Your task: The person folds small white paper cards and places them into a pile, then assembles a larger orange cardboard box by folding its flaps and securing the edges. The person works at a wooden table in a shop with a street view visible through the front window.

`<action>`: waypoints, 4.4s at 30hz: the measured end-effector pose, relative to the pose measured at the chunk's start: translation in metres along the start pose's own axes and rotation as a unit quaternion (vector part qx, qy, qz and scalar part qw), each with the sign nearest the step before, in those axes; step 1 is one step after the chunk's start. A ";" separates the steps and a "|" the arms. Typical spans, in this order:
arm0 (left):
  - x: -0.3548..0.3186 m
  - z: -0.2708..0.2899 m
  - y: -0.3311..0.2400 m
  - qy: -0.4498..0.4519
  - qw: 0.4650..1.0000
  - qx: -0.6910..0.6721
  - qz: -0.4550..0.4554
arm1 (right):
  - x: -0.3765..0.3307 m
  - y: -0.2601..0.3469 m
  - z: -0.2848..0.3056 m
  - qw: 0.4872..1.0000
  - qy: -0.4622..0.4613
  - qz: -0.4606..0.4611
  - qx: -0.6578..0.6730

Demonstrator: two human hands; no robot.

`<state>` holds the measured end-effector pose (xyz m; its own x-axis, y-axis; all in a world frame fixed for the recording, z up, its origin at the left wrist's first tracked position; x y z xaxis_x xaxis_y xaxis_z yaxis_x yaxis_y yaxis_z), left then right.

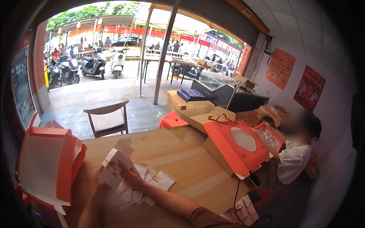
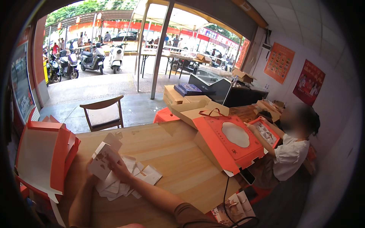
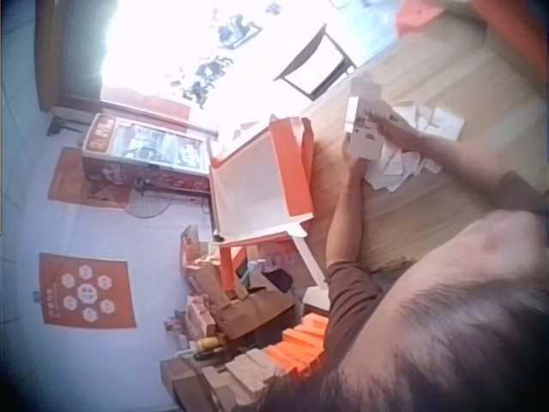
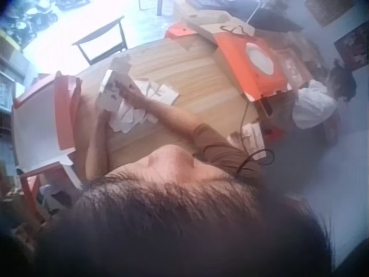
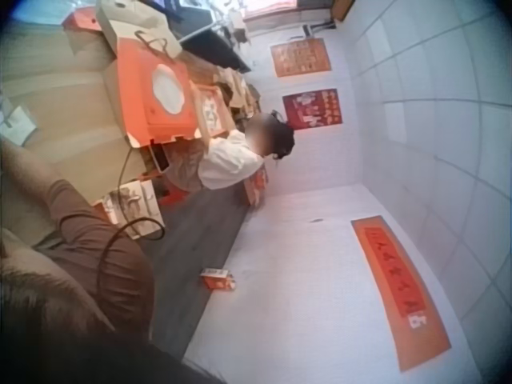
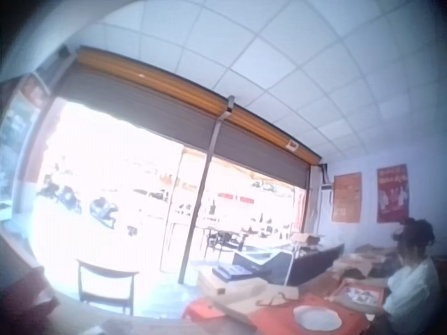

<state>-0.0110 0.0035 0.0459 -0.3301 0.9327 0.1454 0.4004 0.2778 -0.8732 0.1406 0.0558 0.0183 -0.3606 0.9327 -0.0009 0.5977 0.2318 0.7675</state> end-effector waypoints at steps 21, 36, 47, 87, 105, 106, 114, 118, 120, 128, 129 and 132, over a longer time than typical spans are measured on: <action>0.007 0.051 0.043 0.098 0.989 0.012 0.106 | -0.014 0.019 -0.018 0.989 0.002 0.097 -0.113; 0.017 0.061 0.058 0.098 0.973 -0.108 0.180 | -0.023 0.032 -0.018 0.988 0.057 0.050 -0.131; -0.006 -0.002 -0.007 -0.067 0.969 0.144 -0.190 | -0.024 0.035 -0.018 0.989 0.007 0.031 -0.144; 0.015 0.009 -0.115 -0.002 0.992 0.129 0.002 | -0.017 0.024 -0.013 0.990 -0.059 0.072 -0.103; 0.012 0.025 -0.060 0.027 0.664 0.732 -0.153 | 0.002 0.006 0.002 0.996 -0.021 0.070 -0.043; 0.011 0.024 -0.056 0.023 0.708 0.694 -0.126 | 0.001 0.007 0.001 0.998 -0.018 0.056 -0.017; 0.002 0.015 -0.021 0.066 0.675 0.688 -0.258 | 0.003 0.005 0.004 0.997 -0.022 0.071 0.006; -0.007 0.003 -0.036 0.094 0.659 0.720 -0.195 | -0.015 0.029 -0.021 0.996 -0.055 0.025 0.065; -0.006 0.000 -0.037 0.099 0.657 0.724 -0.187 | 0.000 0.016 -0.002 0.987 -0.093 0.132 0.001; -0.009 0.000 -0.036 0.095 0.661 0.724 -0.174 | -0.019 0.074 -0.027 0.816 -0.040 0.335 -0.469; -0.008 -0.001 -0.036 0.097 0.664 0.720 -0.179 | -0.018 0.079 -0.027 0.792 0.002 0.324 -0.518; -0.007 0.003 -0.035 0.092 0.668 0.716 -0.181 | -0.029 0.109 -0.040 0.724 0.105 0.277 -0.623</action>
<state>-0.0249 -0.0138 0.0738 -0.0196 0.9132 0.4071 -0.9491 0.1110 -0.2947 0.1878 0.0428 0.1276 -0.4913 0.6942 0.5260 -0.3701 -0.7131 0.5954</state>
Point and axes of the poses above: each hand's wrist, its own x-axis towards the middle knuckle, its own z-axis out of the back of the hand, y = z × x, the point moved 2 cm from there along x, towards the middle knuckle, and after that the axes turned 12 degrees about -y, right-handed, at the moved point
